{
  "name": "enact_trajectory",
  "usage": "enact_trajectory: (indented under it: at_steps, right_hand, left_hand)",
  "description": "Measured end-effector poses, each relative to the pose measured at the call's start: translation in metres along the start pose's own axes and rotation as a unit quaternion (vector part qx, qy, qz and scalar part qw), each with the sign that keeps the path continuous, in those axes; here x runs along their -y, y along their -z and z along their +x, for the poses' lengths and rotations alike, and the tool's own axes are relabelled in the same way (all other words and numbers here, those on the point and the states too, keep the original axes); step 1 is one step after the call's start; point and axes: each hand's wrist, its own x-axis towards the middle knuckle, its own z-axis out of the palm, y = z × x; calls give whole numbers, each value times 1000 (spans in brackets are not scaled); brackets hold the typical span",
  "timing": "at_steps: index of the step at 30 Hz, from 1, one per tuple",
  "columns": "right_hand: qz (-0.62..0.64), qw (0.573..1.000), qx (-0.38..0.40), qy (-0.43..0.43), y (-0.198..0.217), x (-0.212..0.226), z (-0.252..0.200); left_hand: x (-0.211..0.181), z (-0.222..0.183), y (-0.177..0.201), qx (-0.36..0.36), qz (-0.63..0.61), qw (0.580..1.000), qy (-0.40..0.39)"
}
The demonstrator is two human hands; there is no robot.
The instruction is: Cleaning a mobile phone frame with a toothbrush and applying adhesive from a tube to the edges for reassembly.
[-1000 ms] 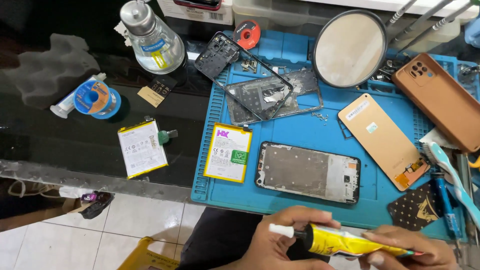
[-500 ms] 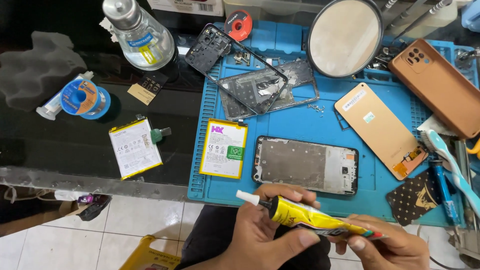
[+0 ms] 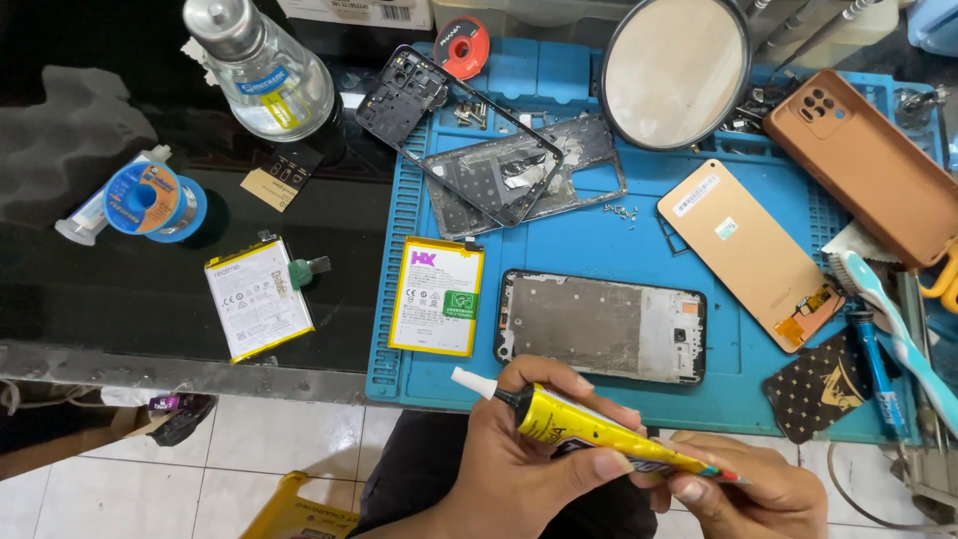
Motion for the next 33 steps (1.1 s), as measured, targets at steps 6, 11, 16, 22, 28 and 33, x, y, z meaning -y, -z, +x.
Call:
enact_trajectory:
  at_steps: [6,11,16,22,28,33]
  right_hand:
    - [-11,999,-32,-23,-2,-1,0]
    - [-69,994,-81,6,3,-25,-11]
    - [58,998,-26,1,-7,-9,-6]
    - [157,984,-72,-35,0,-24,-9]
    - [62,990,-110,-62,-11,-6,-7]
    - [108,991,-76,-20,-3,-25,-9]
  left_hand:
    - [-1,-2,4,26,29,999,-11]
    - [4,-2,1,17,12,999,-24]
    - [7,-2,-4,26,2,1000,2]
    - [-3,-1,-1,39,95,994,-32]
    - [1,-1,2,-16,104,993,-48]
    - [3,0,5,-23,122,990,-66]
